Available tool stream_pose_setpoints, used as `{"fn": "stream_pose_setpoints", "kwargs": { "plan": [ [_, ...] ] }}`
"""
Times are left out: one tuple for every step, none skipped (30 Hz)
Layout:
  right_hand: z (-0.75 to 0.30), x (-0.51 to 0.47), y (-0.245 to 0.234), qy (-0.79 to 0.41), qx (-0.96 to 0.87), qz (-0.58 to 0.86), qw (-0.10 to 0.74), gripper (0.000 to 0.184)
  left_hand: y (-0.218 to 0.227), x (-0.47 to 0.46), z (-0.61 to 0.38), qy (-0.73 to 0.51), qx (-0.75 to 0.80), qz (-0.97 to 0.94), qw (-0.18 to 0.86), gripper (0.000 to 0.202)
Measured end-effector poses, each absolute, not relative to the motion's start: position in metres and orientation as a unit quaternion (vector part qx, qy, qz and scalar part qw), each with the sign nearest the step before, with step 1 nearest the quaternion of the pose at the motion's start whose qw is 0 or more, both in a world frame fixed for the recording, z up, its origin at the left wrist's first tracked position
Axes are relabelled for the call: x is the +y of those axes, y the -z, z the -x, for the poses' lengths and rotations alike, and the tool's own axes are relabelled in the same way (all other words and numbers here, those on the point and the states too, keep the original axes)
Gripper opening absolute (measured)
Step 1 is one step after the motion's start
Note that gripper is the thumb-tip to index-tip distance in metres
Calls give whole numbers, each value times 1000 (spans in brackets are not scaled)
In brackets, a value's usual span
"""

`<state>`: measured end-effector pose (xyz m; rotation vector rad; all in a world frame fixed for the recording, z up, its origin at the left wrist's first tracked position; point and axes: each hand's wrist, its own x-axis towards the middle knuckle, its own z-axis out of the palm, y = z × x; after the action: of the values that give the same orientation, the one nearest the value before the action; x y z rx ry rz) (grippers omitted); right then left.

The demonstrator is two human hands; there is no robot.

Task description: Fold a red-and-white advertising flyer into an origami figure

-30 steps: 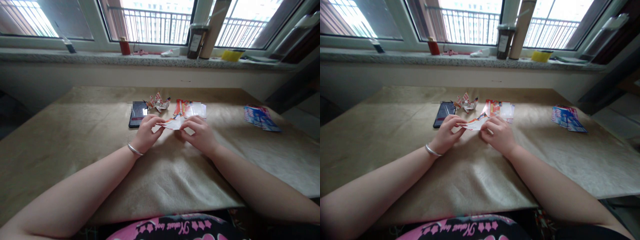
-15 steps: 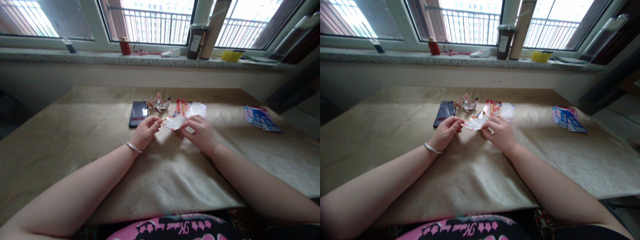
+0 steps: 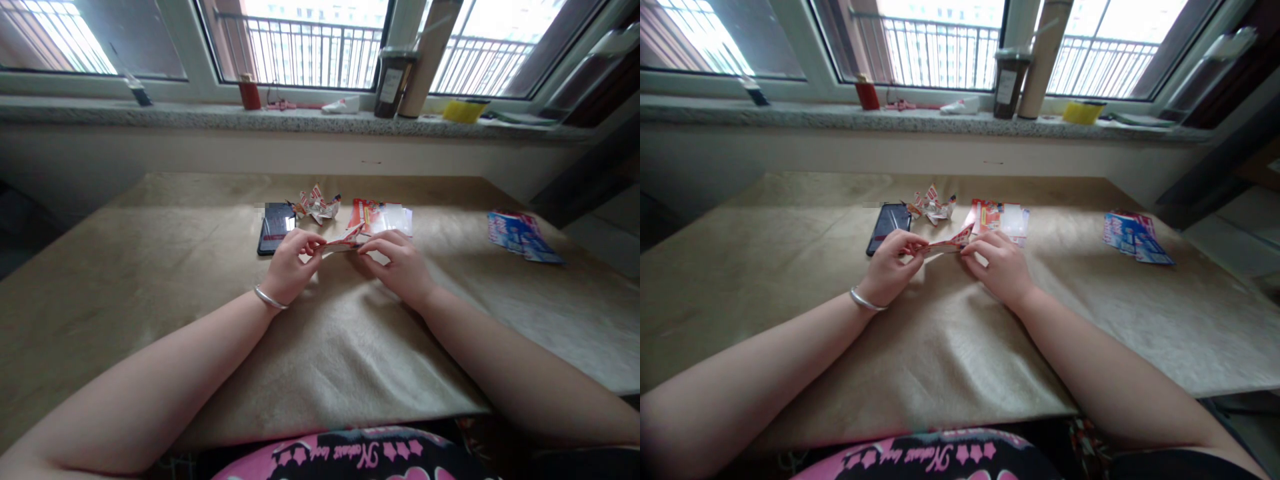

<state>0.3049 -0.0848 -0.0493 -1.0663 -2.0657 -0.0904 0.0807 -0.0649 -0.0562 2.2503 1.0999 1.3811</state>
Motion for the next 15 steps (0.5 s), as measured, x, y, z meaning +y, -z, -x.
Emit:
{"fn": "stream_pose_setpoints", "kwargs": {
  "plan": [
    [-305,-85,49,38,-814,419,400,8,55,-65,-80,-475,374,-785,132,12],
    [-305,-85,49,41,-813,420,401,8,55,-66,-80,-473,367,-791,127,12],
    [-305,-85,49,43,-813,422,399,8,54,-66,-80,-469,360,-797,122,12],
    [-305,-84,49,43,-813,426,395,9,54,-67,-81,-466,351,-803,119,12],
    [-305,-84,49,41,-814,432,387,10,53,-67,-81,-463,344,-809,117,12],
    [-305,-84,50,39,-815,438,378,12,53,-67,-81,-460,337,-813,116,11],
    [-305,-83,50,37,-816,444,368,13,52,-68,-81,-458,330,-817,116,11],
    [-305,-82,51,34,-818,449,358,13,52,-68,-81,-456,322,-821,119,11],
    [-305,-82,52,32,-819,452,352,12,52,-69,-81,-454,313,-825,124,12],
    [-306,-81,53,32,-821,452,347,9,51,-69,-81,-451,305,-829,131,12],
    [-306,-80,54,30,-824,452,341,6,51,-70,-81,-447,298,-832,138,14],
    [-307,-80,54,29,-826,450,338,5,50,-71,-81,-442,292,-836,145,15],
    [-307,-79,55,27,-829,448,333,5,50,-72,-81,-439,288,-838,150,15],
    [-308,-79,56,24,-832,447,328,6,49,-73,-81,-436,286,-839,151,15],
    [-308,-79,56,21,-835,446,322,6,48,-74,-81,-436,288,-840,148,15]
  ]
}}
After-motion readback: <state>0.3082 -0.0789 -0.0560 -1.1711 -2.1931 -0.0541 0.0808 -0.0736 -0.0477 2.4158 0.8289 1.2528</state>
